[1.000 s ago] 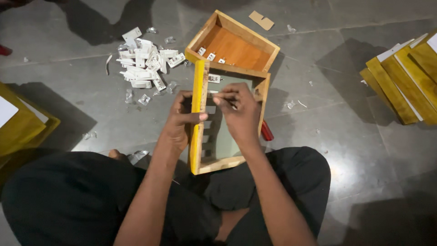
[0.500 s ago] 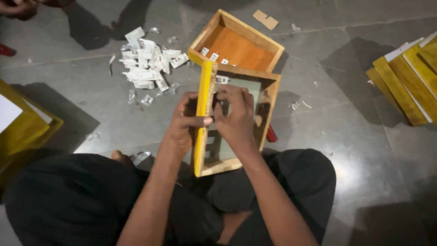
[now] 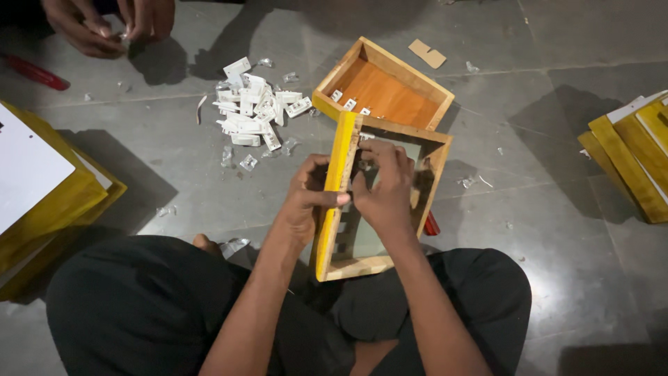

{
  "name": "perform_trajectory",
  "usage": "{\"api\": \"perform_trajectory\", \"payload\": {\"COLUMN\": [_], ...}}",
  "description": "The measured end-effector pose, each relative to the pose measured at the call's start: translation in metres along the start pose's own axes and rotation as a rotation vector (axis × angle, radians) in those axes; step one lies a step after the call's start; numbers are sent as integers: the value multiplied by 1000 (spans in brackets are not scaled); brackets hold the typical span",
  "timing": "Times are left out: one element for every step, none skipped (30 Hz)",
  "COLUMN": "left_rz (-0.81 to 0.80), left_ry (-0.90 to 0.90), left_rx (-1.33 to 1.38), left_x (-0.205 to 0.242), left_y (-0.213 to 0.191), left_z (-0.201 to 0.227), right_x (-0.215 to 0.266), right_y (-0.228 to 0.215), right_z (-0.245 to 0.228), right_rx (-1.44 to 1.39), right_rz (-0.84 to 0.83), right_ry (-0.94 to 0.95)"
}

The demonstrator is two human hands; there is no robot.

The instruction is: The person sits on the floor and assembles white plastic electrical components into a white panel with rectangular cutouts. They pick up small parts, fit them into the slots, and then place the completed panel into a yellow wooden box.

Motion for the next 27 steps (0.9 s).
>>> {"api": "perform_trajectory", "payload": {"left_rz": [6,13,6,0,-6,2,10,19,22,26,29,13,-2,-16,-13,-9,-5,-2,0,2,4,6,8,2,-4,-11,-13], "left_ry": [-6,-12,2,17,31,28,25,22,6,-11,-27,-13,1,15,15,16,16,10,5,-2,2,8,13,27,41,55,49], "left_rx": [-7,-13,-5,3,12,4,-3,-11,-13,-15,-17,-4,10,23,10,-3,-16,-7,1,12,11,10,9,8,7,7,19], "left_x": [1,0,-1,-1,-1,-1,0,0,0,0,1,0,0,0,1,2,3,3,2,2,2,2,2,3,3,3,2], "left_y": [-1,-1,-1,0,1,1,1,0,0,0,0,2,4,5,4,3,2,1,0,0,-1,-2,-2,-2,-2,-1,-1], "left_z": [-1,-1,0,1,2,0,0,0,-1,-2,-3,-1,1,2,2,3,3,3,3,1,1,1,2,3,4,5,4], "right_x": [0,-2,-4,-5,-7,-8,-7,-7,-6,-5,-4,-2,-2,-2,-1,1,3,4,5,6,8,9,10,10,10,10,10], "right_y": [1,2,3,3,4,5,5,6,6,6,6,6,6,6,6,7,8,8,8,8,8,7,7,8,8,9,9], "right_z": [2,5,8,9,11,12,11,10,9,8,8,8,7,5,4,2,0,-1,-4,-7,-9,-9,-10,-11,-10,-9,-8], "right_rx": [-29,-57,-86,-96,-106,-116,-107,-98,-89,-108,-126,-144,-147,-150,-154,-121,-89,-56,-40,-23,-6,2,9,15,7,1,-6], "right_rz": [-12,-25,-38,-50,-63,-76,-79,-83,-87,-81,-75,-70,-59,-51,-42,-45,-48,-47,-45,-43,-41,-33,-25,-15,-10,-4,2], "right_ry": [19,37,56,59,62,66,56,46,36,37,38,39,16,-8,-32,-54,-77,-102,-142,-183,-223,-238,-254,-269,-259,-249,-239]}}
Point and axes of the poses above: each hand's wrist, its own x-axis away from the middle knuckle, its own y-axis out of the palm, z = x × y, the point moved 9 cm from there along -x, towards the middle knuckle, and after that the axes turned 2 degrees about y, right-handed, at the moved point
